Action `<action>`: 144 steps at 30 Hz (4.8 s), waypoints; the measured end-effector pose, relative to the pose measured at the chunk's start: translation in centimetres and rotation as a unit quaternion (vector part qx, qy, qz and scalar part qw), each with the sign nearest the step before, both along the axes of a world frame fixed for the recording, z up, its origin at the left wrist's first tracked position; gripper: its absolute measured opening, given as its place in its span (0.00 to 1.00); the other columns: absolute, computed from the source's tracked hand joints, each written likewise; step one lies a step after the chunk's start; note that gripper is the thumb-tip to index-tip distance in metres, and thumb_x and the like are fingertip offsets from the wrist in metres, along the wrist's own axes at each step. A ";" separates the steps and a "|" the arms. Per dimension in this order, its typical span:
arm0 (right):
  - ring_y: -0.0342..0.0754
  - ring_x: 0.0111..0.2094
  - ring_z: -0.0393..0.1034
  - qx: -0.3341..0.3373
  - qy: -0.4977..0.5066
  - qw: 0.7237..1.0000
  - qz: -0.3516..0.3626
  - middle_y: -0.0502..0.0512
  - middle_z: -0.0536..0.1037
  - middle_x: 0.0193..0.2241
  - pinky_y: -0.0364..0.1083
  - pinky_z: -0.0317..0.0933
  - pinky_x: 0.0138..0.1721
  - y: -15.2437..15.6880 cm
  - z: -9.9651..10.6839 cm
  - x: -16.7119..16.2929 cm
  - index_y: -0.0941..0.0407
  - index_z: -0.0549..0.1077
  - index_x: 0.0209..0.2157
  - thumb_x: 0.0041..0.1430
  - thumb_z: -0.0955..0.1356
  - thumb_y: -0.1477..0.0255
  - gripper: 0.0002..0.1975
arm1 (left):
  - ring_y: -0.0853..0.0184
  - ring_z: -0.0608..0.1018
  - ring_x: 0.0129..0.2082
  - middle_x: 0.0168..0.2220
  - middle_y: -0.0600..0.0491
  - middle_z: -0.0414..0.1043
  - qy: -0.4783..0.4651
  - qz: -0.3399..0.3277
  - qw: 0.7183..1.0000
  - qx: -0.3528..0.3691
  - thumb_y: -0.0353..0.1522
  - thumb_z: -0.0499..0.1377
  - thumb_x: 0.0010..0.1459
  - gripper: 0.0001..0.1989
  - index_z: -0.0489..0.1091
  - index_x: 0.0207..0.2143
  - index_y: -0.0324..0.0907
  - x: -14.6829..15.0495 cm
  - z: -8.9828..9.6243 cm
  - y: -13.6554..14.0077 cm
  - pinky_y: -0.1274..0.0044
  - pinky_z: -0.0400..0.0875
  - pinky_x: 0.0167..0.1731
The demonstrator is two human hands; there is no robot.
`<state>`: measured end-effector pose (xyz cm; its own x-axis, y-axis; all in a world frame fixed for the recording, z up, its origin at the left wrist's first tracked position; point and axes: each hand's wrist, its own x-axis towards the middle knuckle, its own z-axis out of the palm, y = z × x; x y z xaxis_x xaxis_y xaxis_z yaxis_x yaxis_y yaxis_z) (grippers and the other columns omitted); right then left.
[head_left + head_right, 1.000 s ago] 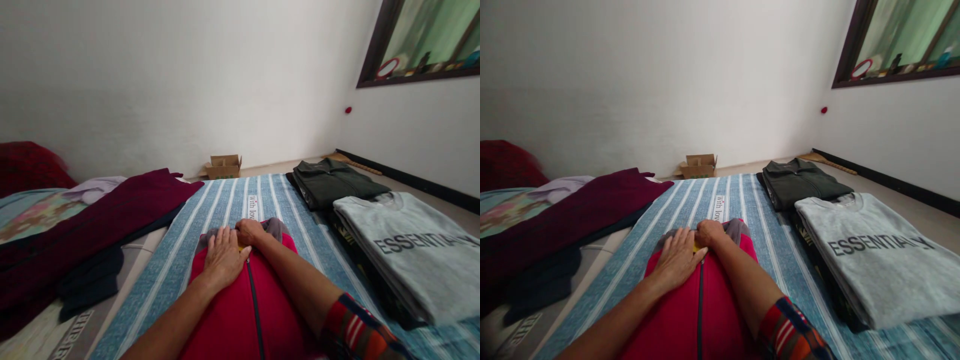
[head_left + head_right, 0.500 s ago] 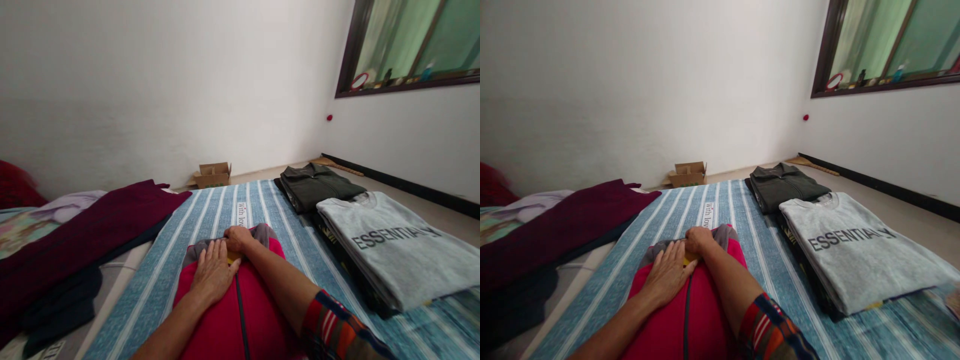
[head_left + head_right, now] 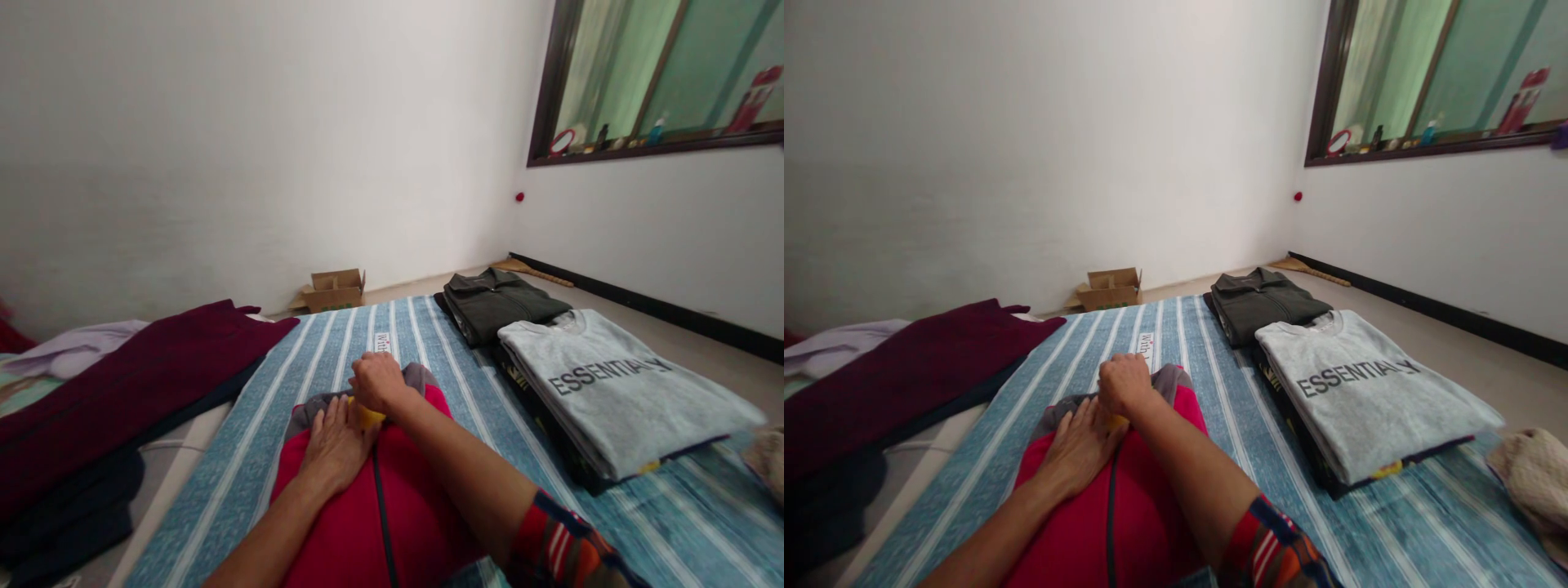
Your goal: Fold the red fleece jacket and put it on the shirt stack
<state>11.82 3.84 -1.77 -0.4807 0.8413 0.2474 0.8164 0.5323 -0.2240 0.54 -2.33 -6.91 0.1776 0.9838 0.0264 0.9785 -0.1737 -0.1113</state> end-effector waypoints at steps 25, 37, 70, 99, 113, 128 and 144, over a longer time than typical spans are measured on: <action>0.48 0.43 0.64 -0.017 0.106 0.992 -0.063 0.56 0.74 0.39 0.46 0.55 0.48 -9.4 -4.5 7.9 0.58 0.73 0.38 0.62 0.61 0.65 0.14 | 0.55 0.63 0.57 0.56 0.41 0.63 0.007 -0.011 1.000 -0.016 0.42 0.42 0.61 0.25 0.65 0.51 0.37 0.6 1.9 0.4 0.61 0.56 0.53; 0.48 0.43 0.65 -0.013 0.117 0.991 -0.057 0.56 0.74 0.38 0.45 0.55 0.48 -9.4 -5.0 7.6 0.57 0.73 0.37 0.61 0.61 0.67 0.12 | 0.60 0.63 0.57 0.54 0.46 0.64 -0.024 -0.099 0.995 0.003 0.37 0.40 0.63 0.20 0.67 0.48 0.42 2.9 3.0 1.2 0.66 0.58 0.53; 0.47 0.45 0.65 -0.021 0.142 0.989 -0.045 0.56 0.74 0.40 0.45 0.55 0.49 -9.5 -6.5 7.6 0.56 0.74 0.35 0.62 0.60 0.70 0.11 | 0.56 0.47 0.65 0.65 0.44 0.45 -0.093 -0.004 0.989 -0.111 0.45 0.36 0.62 0.28 0.54 0.59 0.42 3.5 0.4 1.6 0.55 0.48 0.57; 0.48 0.42 0.65 -0.006 0.158 0.987 -0.028 0.56 0.73 0.38 0.46 0.57 0.47 -9.8 -6.6 7.7 0.56 0.73 0.36 0.62 0.60 0.71 0.11 | 0.56 0.59 0.60 0.58 0.42 0.59 -0.104 -0.016 0.993 0.049 0.42 0.43 0.61 0.23 0.64 0.50 0.38 4.3 1.7 0.1 0.63 0.55 0.56; 0.48 0.43 0.65 -0.007 0.168 0.986 -0.007 0.57 0.73 0.40 0.47 0.58 0.46 -9.4 -8.1 8.1 0.56 0.73 0.40 0.63 0.59 0.70 0.13 | 0.53 0.44 0.65 0.65 0.39 0.41 -0.118 -0.027 0.987 -0.108 0.50 0.38 0.59 0.39 0.48 0.62 0.29 5.3 3.2 -8.6 0.58 0.41 0.61; 0.51 0.46 0.65 -0.004 0.156 0.988 -0.017 0.58 0.73 0.42 0.49 0.60 0.47 -9.7 -8.2 8.1 0.56 0.73 0.39 0.62 0.59 0.69 0.13 | 0.55 0.39 0.65 0.66 0.41 0.36 -0.158 -0.017 0.973 -0.167 0.54 0.39 0.56 0.42 0.45 0.64 0.34 5.0 3.3 -9.0 0.56 0.37 0.60; 0.50 0.45 0.65 -0.016 0.158 0.987 -0.011 0.58 0.73 0.41 0.49 0.59 0.47 -9.6 -8.1 8.1 0.56 0.73 0.38 0.62 0.59 0.69 0.13 | 0.55 0.39 0.65 0.66 0.39 0.35 -0.169 -0.024 0.970 -0.172 0.55 0.37 0.56 0.44 0.44 0.64 0.32 4.9 3.3 -9.1 0.55 0.36 0.60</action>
<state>19.95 -5.80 -9.88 -0.3654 0.8602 0.3557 0.7136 0.5042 -0.4863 5.41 -11.41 -3.59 0.2624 0.9353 -0.2373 0.9387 -0.1905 0.2872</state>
